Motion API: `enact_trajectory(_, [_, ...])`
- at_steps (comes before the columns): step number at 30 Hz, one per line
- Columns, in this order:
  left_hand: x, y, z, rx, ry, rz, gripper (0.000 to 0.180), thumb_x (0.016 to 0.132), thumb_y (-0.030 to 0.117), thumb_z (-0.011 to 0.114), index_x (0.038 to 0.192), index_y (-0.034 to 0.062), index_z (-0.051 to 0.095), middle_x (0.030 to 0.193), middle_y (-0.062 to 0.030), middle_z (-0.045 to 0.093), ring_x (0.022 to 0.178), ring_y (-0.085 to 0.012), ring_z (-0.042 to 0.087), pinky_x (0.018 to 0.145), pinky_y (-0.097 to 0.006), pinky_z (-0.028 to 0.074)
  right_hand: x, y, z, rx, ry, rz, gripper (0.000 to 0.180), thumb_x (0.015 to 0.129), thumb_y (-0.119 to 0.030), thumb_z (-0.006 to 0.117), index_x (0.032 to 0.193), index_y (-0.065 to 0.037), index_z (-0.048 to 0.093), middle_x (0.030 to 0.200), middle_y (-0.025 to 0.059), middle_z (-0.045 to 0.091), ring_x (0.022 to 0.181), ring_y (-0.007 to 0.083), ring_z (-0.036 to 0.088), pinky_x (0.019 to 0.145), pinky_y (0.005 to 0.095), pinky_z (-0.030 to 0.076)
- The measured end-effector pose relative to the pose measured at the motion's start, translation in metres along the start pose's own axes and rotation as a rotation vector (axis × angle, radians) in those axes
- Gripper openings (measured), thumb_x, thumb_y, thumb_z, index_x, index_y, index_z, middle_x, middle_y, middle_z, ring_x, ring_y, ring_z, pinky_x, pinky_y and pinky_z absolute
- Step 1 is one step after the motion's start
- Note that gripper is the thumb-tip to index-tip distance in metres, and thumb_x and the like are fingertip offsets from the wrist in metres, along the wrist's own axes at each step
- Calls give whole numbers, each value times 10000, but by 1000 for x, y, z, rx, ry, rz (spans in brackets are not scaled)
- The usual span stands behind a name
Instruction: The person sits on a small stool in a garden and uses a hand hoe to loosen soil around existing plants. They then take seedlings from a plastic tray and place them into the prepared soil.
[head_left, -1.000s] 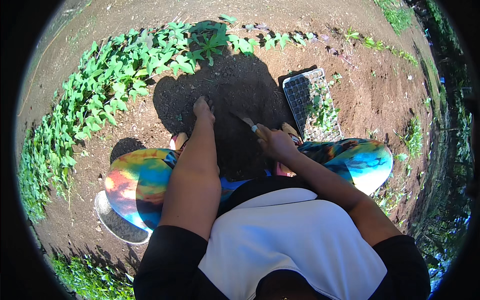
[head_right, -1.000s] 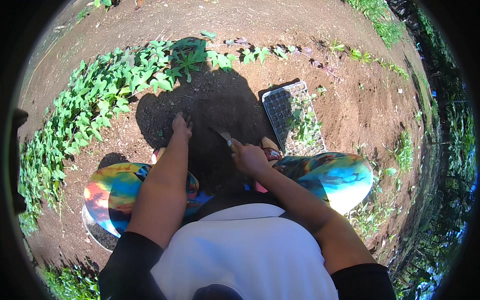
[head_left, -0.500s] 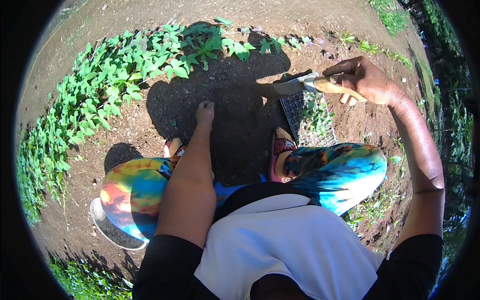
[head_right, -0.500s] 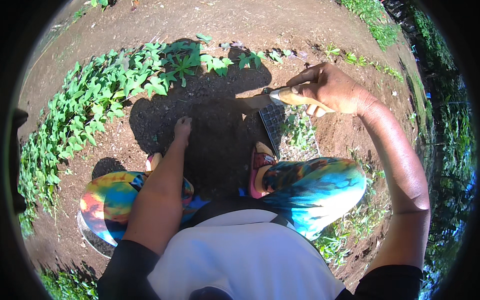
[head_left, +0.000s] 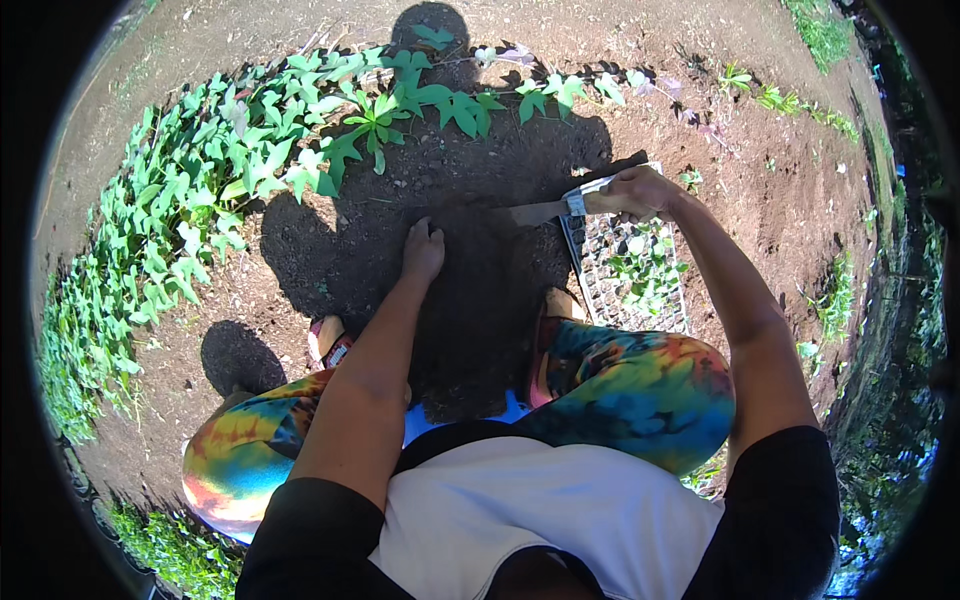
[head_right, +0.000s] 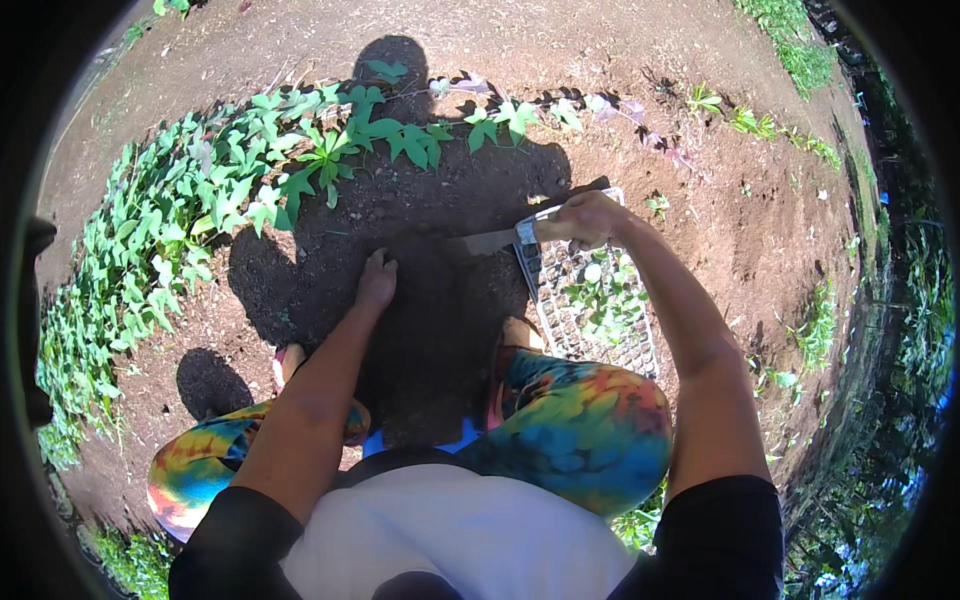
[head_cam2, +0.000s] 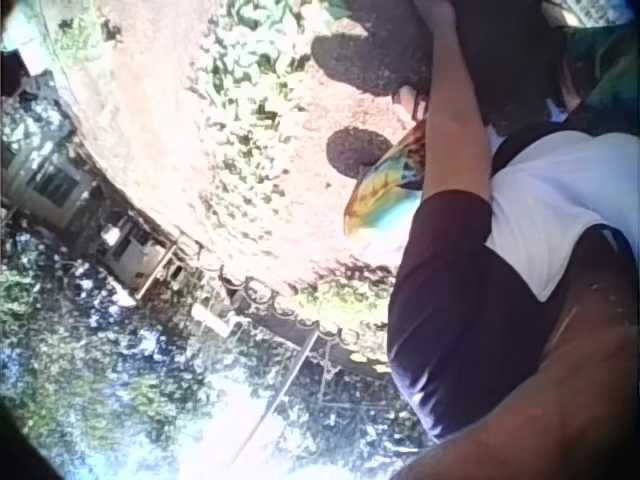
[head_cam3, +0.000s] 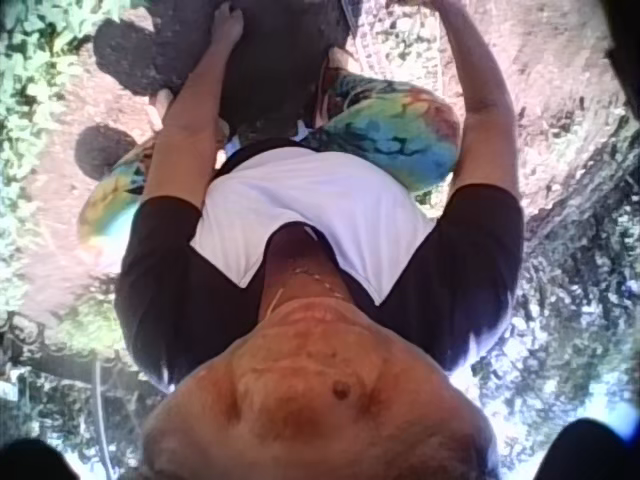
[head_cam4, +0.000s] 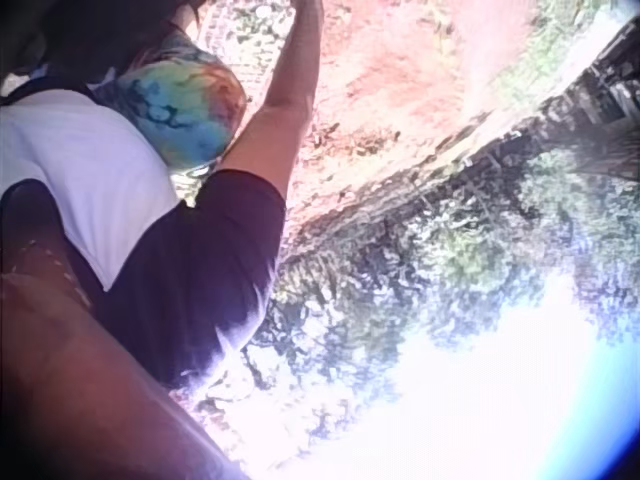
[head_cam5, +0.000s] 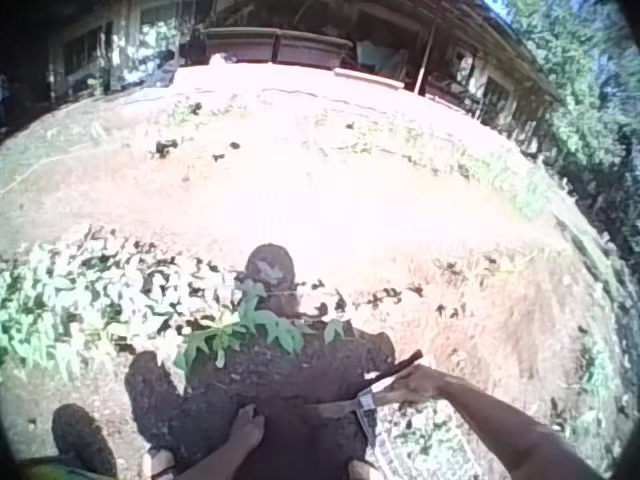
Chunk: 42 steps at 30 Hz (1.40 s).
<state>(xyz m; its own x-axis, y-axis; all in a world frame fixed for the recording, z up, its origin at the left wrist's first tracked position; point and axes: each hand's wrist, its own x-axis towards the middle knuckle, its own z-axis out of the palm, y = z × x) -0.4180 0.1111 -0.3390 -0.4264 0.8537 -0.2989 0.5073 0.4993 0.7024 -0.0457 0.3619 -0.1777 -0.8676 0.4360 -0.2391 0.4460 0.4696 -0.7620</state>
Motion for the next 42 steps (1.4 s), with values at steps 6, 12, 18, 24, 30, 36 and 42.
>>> enact_trajectory(6, [18, 9, -4, -12, -221, -199, 658, 1025, 464, 317, 1374, -50, 533, 1429, -273, 517, 1353, -432, 459, 1167, -454, 317, -4, -7, 28, 740, -189, 646, 338, 940, -251, 686, 1163, 2, 696, 862, 79, 697, 724, 153, 673, 613, 296, 552])
enact_trajectory(12, [34, 13, 10, 36, -411, -215, 690, 1028, 527, 276, 1353, -5, 571, 1426, -249, 532, 1366, -407, 460, 1158, -433, 323, -77, -67, 97, 927, -66, 738, 405, 940, -167, 709, 1320, -49, 632, 811, 36, 660, 649, 86, 622, 548, 233, 520])
enact_trajectory(18, [-6, 12, -17, 5, -604, -14, 488, 997, 427, 394, 1110, 29, 653, 1181, -230, 649, 1175, -392, 589, 1004, -441, 433, -130, -137, 96, 779, -33, 709, 467, 892, -110, 723, 1349, -73, 629, 848, 20, 677, 688, 76, 619, 622, 247, 523])
enact_trajectory(24, [-72, 10, -57, 154, -713, 170, 365, 926, 346, 549, 1082, 46, 684, 1109, -190, 692, 1094, -336, 643, 952, -416, 477, -123, -215, 42, 133, -152, 380, 479, 832, -138, 786, 1298, -143, 675, 1045, 86, 758, 873, 173, 724, 807, 331, 565])
enact_trajectory(30, [-107, 7, -78, 206, -789, 226, 374, 864, 329, 670, 1133, 75, 728, 1108, -146, 731, 1051, -297, 685, 937, -390, 515, -78, -297, -13, -309, -215, 12, 351, 806, -129, 767, 1155, -134, 725, 913, 122, 746, 803, 256, 731, 746, 366, 573])
enact_trajectory(36, [-98, -1, -90, -50, -369, 69, 260, 809, 180, 745, 1045, 73, 739, 1018, -122, 744, 957, -257, 714, 871, -365, 548, 13, -370, -26, -523, -252, 198, 348, 813, -113, 719, 1159, -72, 724, 1047, 160, 745, 925, 281, 736, 852, 377, 584])
enact_trajectory(42, [-67, -12, -105, -102, 106, -98, 233, 763, 81, 761, 994, 65, 736, 920, -105, 744, 901, -229, 724, 830, -357, 562, 121, -296, 73, -663, 201, 282, 401, 867, -431, 690, 1079, -94, 735, 944, 175, 743, 910, 353, 726, 825, 440, 586])
